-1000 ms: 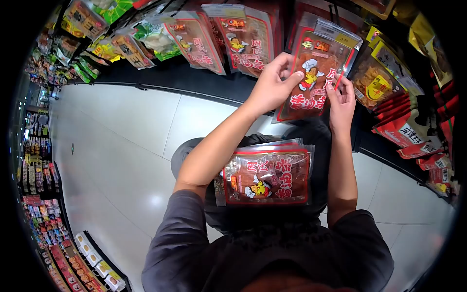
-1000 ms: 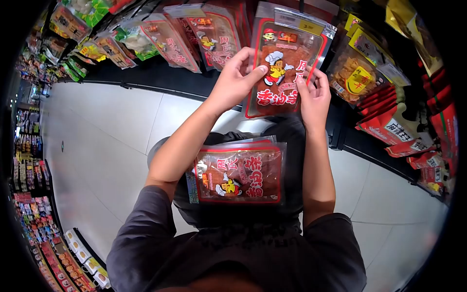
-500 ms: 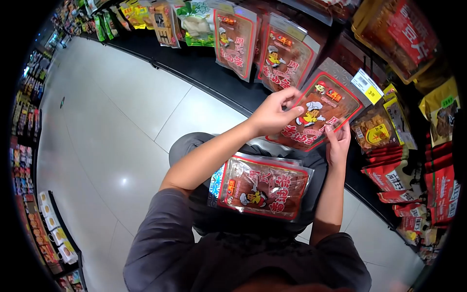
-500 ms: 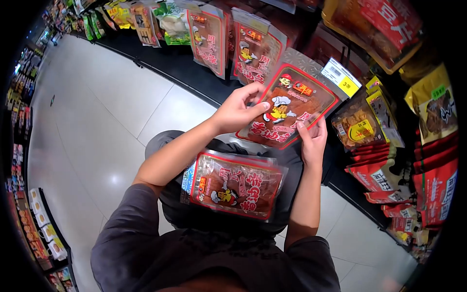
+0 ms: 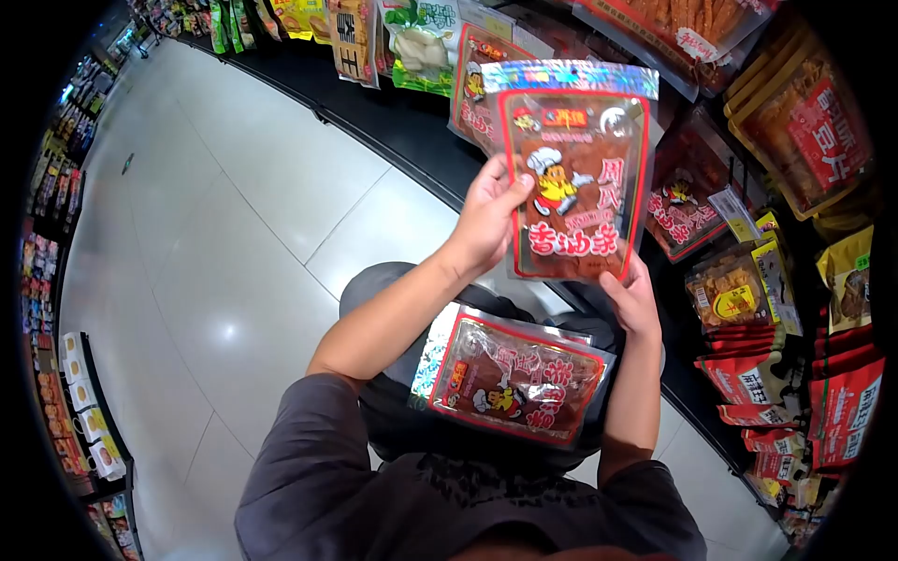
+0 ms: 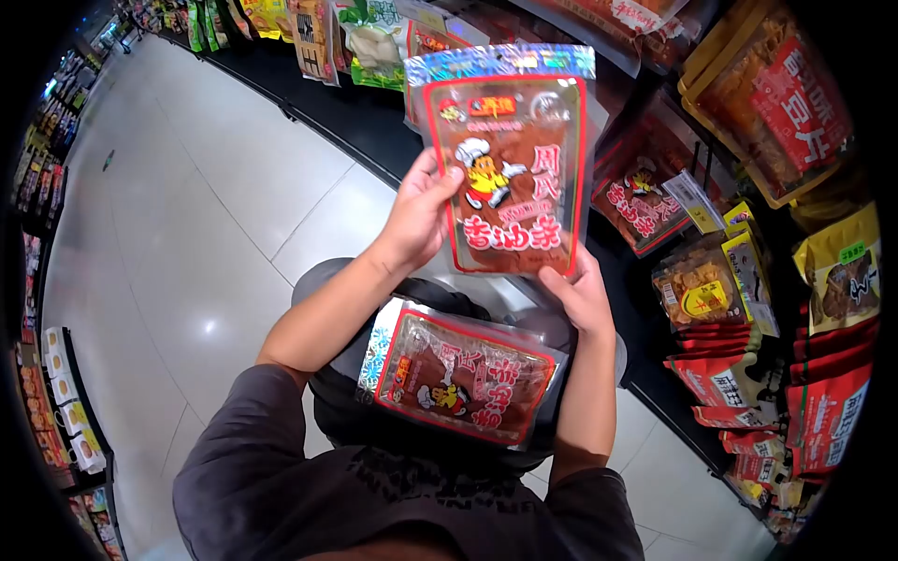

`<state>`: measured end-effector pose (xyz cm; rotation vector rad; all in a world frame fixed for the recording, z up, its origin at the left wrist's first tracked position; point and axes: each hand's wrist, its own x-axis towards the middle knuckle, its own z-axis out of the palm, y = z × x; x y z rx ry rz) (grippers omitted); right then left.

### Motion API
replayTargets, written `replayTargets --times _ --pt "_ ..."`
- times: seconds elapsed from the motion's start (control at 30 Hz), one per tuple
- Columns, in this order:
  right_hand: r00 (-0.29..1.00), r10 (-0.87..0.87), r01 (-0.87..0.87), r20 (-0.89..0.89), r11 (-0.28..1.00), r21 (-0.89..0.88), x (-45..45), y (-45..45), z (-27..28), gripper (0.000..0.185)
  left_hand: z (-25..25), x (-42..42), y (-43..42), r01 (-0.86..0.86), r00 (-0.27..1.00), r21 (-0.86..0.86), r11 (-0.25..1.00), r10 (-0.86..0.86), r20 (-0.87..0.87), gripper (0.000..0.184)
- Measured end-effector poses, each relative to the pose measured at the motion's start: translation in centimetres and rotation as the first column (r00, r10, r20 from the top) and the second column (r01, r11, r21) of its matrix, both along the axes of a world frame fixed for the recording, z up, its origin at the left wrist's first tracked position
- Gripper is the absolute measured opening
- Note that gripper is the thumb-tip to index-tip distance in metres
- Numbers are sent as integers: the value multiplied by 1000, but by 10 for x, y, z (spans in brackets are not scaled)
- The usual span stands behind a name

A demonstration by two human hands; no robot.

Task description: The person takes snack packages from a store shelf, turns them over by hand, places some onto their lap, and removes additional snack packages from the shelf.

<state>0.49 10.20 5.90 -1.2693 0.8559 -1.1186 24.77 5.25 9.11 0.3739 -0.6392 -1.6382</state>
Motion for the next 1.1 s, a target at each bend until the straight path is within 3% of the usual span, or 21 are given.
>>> replayTargets --times 0.13,0.37,0.57,0.77,0.83,0.9,0.97,1.1 --pt "984 72 -68 -163 997 28 16 -6 27 39 7 14 -6 -20 996 -8 1000 21 85 19" --pt "988 84 -85 -131 996 -4 27 -21 48 46 32 31 -29 22 963 -142 990 17 269 24" --pt "902 239 -219 -360 971 97 20 -32 40 43 16 39 -33 70 951 -132 989 -27 307 40" --pt "955 169 -132 -242 978 161 32 -30 22 36 -5 39 -35 59 883 -38 998 -35 469 35" --pt "960 181 -126 -213 961 246 30 -29 19 33 -9 36 -35 52 890 -35 998 -30 455 33" --pt "942 219 -165 -253 962 218 29 -29 22 31 -11 33 -35 26 907 -34 999 -9 421 31" --pt "973 207 -170 -99 941 293 30 -27 19 31 -12 33 -35 27 904 -30 999 -12 427 30" --pt "968 216 -178 -130 950 256 30 -27 18 31 -9 30 -32 46 895 -61 997 -14 446 30"
